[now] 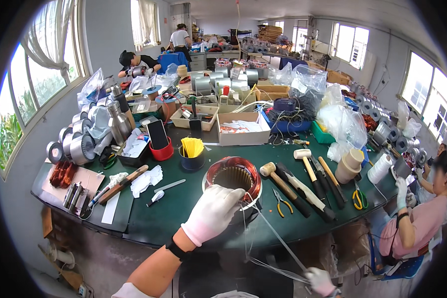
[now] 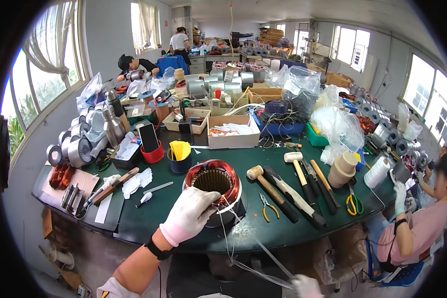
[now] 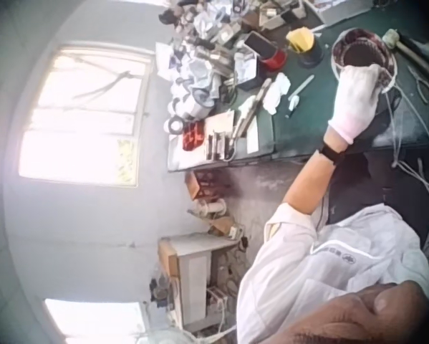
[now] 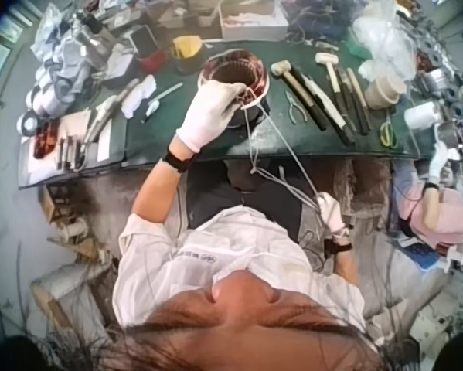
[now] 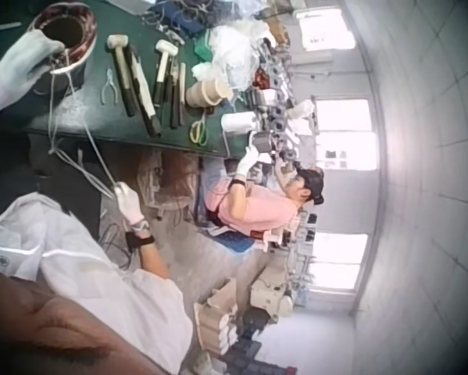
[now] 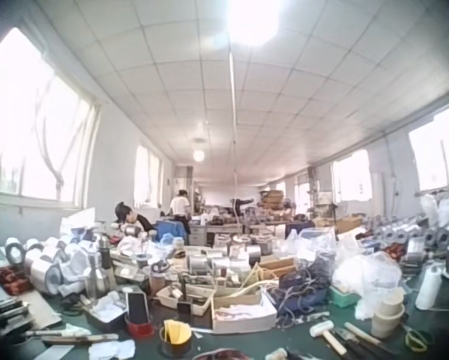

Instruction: The person is wiring a motor stator using white thread and a tool.

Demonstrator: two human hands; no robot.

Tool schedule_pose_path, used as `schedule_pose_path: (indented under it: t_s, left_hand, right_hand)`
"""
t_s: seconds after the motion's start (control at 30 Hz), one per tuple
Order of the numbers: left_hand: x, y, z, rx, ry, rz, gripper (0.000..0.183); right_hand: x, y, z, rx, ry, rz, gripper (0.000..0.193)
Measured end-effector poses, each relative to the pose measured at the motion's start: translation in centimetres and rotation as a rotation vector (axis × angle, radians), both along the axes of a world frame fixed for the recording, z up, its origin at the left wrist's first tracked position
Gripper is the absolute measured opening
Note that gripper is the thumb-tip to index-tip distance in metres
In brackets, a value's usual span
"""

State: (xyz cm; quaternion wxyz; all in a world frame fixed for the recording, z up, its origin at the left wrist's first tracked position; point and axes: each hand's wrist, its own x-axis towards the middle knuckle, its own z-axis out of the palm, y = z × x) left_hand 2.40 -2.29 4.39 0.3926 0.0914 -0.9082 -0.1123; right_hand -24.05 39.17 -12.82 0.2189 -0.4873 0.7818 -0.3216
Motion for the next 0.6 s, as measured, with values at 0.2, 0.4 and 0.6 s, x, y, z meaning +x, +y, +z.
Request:
schedule_pose_path:
  t_s: [0.2,0.4,0.6]
  left_hand:
    - [-0.4,-0.2,-0.1,0.019,0.022,0.004,0.043]
    - [-0.7,1.1,0.6,-0.023,0.033,0.029,0.043]
    - [-1.0,1.0,0.7,0.007,0.021,-0.002,0.043]
  right_hand:
    - [-12.0,39.0,-13.4,1.280,0.408,-0.555,0.034]
    - [-14.0,28.0,-12.6,0.913,0.583,-0.545,0.033]
    - [4.2,-15.0,13.0,-0.348,0.478,-0.105,0.026]
